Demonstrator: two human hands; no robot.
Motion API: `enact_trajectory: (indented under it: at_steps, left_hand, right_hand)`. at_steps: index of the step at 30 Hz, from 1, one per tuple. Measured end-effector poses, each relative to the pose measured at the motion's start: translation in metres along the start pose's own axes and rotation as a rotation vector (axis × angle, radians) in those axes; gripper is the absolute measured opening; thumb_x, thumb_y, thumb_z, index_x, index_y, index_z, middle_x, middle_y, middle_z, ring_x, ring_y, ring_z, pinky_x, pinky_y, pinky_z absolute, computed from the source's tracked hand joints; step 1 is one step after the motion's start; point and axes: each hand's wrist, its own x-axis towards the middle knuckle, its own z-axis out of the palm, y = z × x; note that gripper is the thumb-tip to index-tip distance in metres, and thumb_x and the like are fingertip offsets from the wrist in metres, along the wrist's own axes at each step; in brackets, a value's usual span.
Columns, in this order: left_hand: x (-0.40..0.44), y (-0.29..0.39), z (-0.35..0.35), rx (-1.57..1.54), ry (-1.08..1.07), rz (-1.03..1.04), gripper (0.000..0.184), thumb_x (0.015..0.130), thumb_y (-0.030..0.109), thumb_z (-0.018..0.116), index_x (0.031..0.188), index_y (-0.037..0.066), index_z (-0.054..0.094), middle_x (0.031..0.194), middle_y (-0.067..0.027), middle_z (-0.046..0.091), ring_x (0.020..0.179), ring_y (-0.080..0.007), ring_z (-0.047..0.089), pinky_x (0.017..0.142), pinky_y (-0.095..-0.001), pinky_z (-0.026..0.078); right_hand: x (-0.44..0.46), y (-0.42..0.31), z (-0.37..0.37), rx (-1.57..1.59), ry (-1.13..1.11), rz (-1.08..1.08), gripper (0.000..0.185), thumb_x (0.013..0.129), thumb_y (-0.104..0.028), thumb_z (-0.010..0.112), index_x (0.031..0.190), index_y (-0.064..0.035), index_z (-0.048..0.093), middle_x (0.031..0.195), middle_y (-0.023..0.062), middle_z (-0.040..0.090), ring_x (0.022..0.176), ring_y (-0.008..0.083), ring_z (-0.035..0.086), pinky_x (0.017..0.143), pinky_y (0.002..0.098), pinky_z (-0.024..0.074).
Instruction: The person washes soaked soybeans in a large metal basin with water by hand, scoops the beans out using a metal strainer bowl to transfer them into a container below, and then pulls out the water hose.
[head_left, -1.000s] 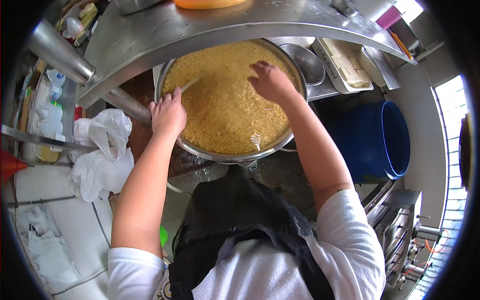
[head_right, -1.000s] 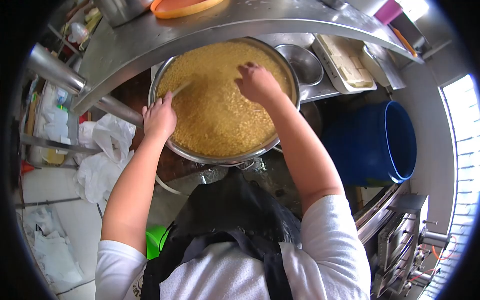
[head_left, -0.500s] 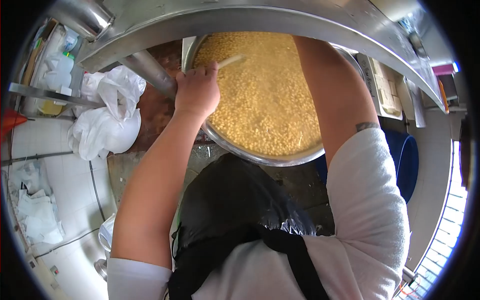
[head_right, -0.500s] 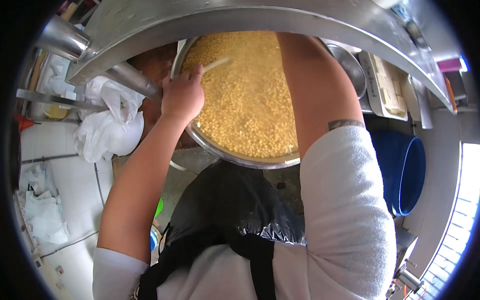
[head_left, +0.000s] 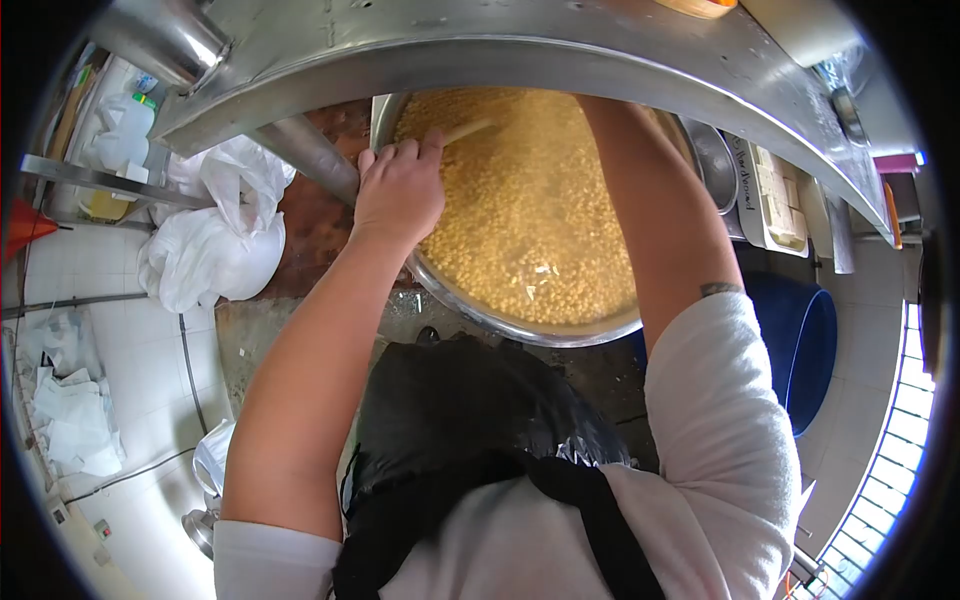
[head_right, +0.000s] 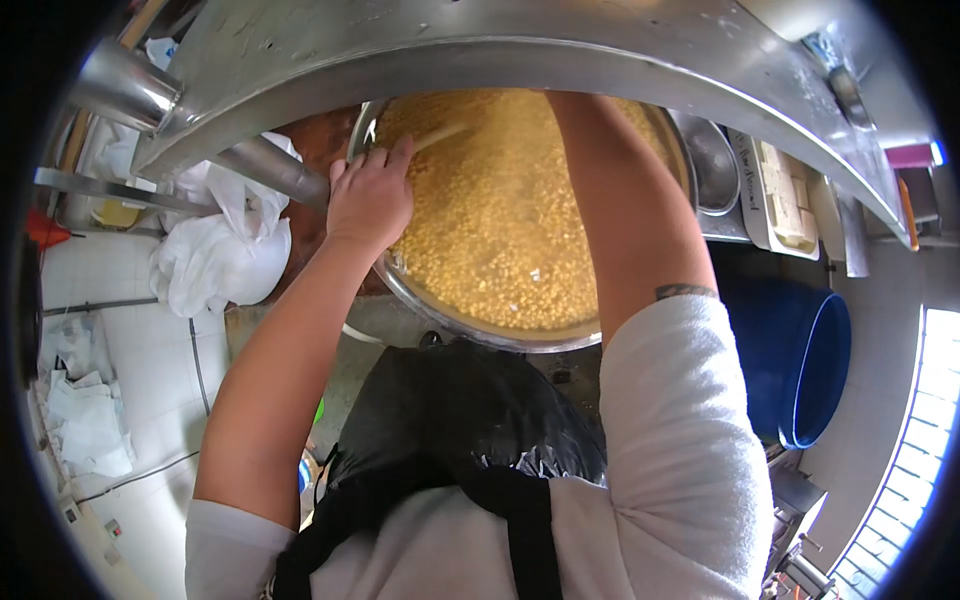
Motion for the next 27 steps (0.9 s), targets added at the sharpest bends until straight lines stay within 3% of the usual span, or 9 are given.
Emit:
enact_trajectory:
  at_steps: [6,7,9,13,16,18,23,27]
  left_hand:
    - [0.0,0.002,0.0,0.013,0.009,0.0,0.053,0.098,0.017,0.061,0.151,0.015,0.057,0.115,-0.0102,0.072,0.111,-0.0294,0.07,0.097,-0.0476,0.044]
    - [0.001,0.003,-0.003,0.009,0.016,0.016,0.053,0.098,0.017,0.061,0.151,0.015,0.057,0.115,-0.0102,0.072,0.111,-0.0294,0.07,0.097,-0.0476,0.044]
    - [0.0,0.007,-0.009,-0.009,-0.034,-0.018,0.051,0.098,0.013,0.055,0.149,0.013,0.059,0.12,-0.0117,0.073,0.115,-0.0305,0.069,0.101,-0.0484,0.043]
    - [0.0,0.009,-0.012,0.042,-0.067,-0.025,0.051,0.099,0.012,0.052,0.149,0.013,0.058,0.121,-0.0112,0.073,0.116,-0.0298,0.069,0.102,-0.0487,0.043]
    - [0.001,0.011,-0.013,0.065,-0.069,-0.016,0.05,0.101,0.014,0.05,0.149,0.014,0.058,0.123,-0.0113,0.073,0.118,-0.0293,0.069,0.103,-0.0488,0.042]
    - [0.001,0.01,-0.01,0.077,-0.053,-0.015,0.05,0.102,0.016,0.048,0.151,0.015,0.058,0.125,-0.0117,0.073,0.12,-0.0291,0.069,0.104,-0.049,0.042]
    - [-0.001,0.017,-0.016,0.094,-0.074,-0.009,0.052,0.101,0.017,0.051,0.153,0.015,0.056,0.126,-0.0128,0.073,0.119,-0.0303,0.07,0.104,-0.0501,0.043]
    - [-0.001,0.018,-0.02,0.1,-0.093,-0.021,0.054,0.101,0.017,0.054,0.155,0.014,0.054,0.129,-0.0137,0.073,0.119,-0.031,0.07,0.104,-0.0509,0.043]
  right_hand:
    - [-0.039,-0.035,-0.008,0.164,0.079,0.007,0.046,0.1,-0.026,0.065,0.142,-0.0061,0.065,0.143,0.0232,0.066,0.131,0.039,0.063,0.112,0.049,0.0485]
    - [-0.042,-0.043,0.002,0.254,0.062,0.017,0.049,0.098,-0.028,0.068,0.142,-0.0067,0.066,0.139,0.0239,0.069,0.128,0.0392,0.066,0.109,0.0501,0.0511]
    - [-0.043,-0.052,0.011,0.368,-0.219,-0.107,0.042,0.097,-0.029,0.069,0.132,-0.0072,0.072,0.123,0.0251,0.074,0.115,0.0418,0.071,0.101,0.0509,0.0554]
    - [-0.09,-0.103,-0.006,0.473,-0.074,-0.083,0.028,0.096,-0.026,0.07,0.117,-0.0082,0.074,0.106,0.0213,0.076,0.103,0.0414,0.073,0.091,0.05,0.059]
    - [-0.108,-0.122,0.003,0.53,-0.019,-0.08,0.029,0.093,-0.028,0.067,0.113,-0.0096,0.077,0.113,0.0203,0.077,0.108,0.0392,0.074,0.094,0.051,0.0584]
    - [-0.121,-0.13,-0.012,0.479,-0.191,-0.049,0.029,0.09,-0.025,0.067,0.113,-0.0095,0.077,0.112,0.019,0.078,0.108,0.0378,0.074,0.094,0.0503,0.0587]
    - [-0.168,-0.108,-0.047,0.59,-0.084,0.073,0.027,0.092,-0.022,0.062,0.109,-0.0068,0.077,0.111,0.0197,0.077,0.104,0.0394,0.074,0.091,0.0501,0.0599]
    - [-0.196,-0.053,-0.061,0.395,0.052,0.316,0.025,0.095,-0.02,0.057,0.103,-0.0044,0.075,0.107,0.0217,0.077,0.097,0.0431,0.074,0.086,0.0521,0.0615]
